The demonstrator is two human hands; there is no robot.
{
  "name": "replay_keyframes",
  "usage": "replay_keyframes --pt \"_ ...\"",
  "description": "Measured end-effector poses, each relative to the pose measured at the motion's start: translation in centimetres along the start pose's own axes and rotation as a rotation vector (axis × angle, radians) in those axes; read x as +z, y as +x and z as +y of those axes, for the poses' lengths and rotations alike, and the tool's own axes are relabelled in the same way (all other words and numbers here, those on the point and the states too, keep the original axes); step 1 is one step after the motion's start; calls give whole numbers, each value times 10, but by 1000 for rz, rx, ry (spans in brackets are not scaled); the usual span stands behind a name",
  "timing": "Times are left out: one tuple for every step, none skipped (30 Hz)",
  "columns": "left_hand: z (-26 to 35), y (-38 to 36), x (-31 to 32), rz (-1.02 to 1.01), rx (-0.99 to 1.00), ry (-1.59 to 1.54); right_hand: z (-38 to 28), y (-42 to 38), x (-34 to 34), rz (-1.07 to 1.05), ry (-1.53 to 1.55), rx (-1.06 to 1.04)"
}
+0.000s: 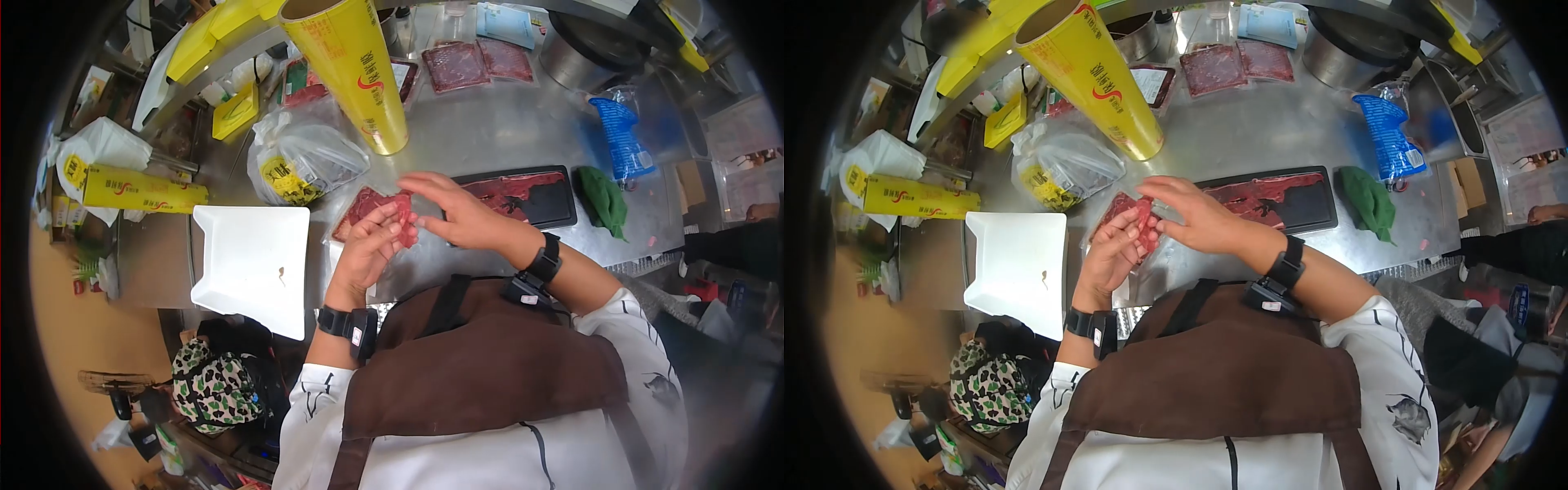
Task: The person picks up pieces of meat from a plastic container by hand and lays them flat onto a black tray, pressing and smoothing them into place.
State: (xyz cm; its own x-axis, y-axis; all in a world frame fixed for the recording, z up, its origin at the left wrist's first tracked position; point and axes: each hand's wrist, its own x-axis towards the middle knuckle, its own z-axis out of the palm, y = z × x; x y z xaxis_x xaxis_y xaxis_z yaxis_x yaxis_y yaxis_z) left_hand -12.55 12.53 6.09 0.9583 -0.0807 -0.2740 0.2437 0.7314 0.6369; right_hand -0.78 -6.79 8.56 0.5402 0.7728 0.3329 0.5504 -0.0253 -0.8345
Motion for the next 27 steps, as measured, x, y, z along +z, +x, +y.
replay_keyframes --pt "-1 1 0 -29 0 3 1 1 3 -19 46 12" --pt "-1 2 0 -59 0 7 2 1 3 -38 91 25" --pt "0 2 1 -68 -4 33 4 0 1 -71 139 35" --pt "2 1 2 -77 -8 60 5 0 -1 -104 186 46" --pt "3 0 4 -87 -13 88 6 0 -4 -135 234 57" --pt "4 0 7 -67 -20 101 6 -1 -7 -150 219 89" --pt "4 -1 9 -46 -30 115 6 -4 -11 -163 205 123" --pt "5 0 11 -26 -40 129 6 -7 -14 -175 192 158" --pt "7 2 14 26 -68 226 7 -10 -17 -163 234 219" --pt "8 4 16 78 -95 324 8 -14 -19 -150 277 280" --pt "8 6 18 131 -121 422 9 -17 -20 -137 321 341" --pt "7 10 19 105 -111 428 7 -19 -23 -115 391 448" --pt "5 13 19 80 -102 433 3 -21 -25 -93 463 556" --pt "3 15 20 55 -93 438 0 -23 -27 -69 536 662" --pt "1 18 20 29 -81 464 6 -27 -28 -51 555 639" --pt "-2 22 21 3 -66 491 16 -32 -27 -32 573 613" --pt "-4 25 22 -22 -52 518 22 -36 -27 -14 592 588" --pt "-5 27 25 -30 -53 532 19 -37 -30 5 586 593" --pt "-5 28 29 -38 -53 545 13 -37 -33 25 581 599" --pt "-5 30 32 -46 -52 559 10 -37 -36 44 575 604" --pt "-6 31 34 -28 -73 555 12 -39 -36 70 580 592" --pt "-6 32 36 -10 -94 551 14 -42 -37 96 584 579" --pt "-7 34 37 10 -114 546 17 -44 -37 120 588 567" --pt "-8 36 37 11 -116 541 19 -46 -37 164 609 605" --pt "-9 38 36 13 -117 536 20 -48 -36 207 629 643" --pt "-10 39 36 16 -118 530 21 -50 -35 248 650 680" --pt "-11 41 36 40 -118 513 17 -50 -36 288 632 659"
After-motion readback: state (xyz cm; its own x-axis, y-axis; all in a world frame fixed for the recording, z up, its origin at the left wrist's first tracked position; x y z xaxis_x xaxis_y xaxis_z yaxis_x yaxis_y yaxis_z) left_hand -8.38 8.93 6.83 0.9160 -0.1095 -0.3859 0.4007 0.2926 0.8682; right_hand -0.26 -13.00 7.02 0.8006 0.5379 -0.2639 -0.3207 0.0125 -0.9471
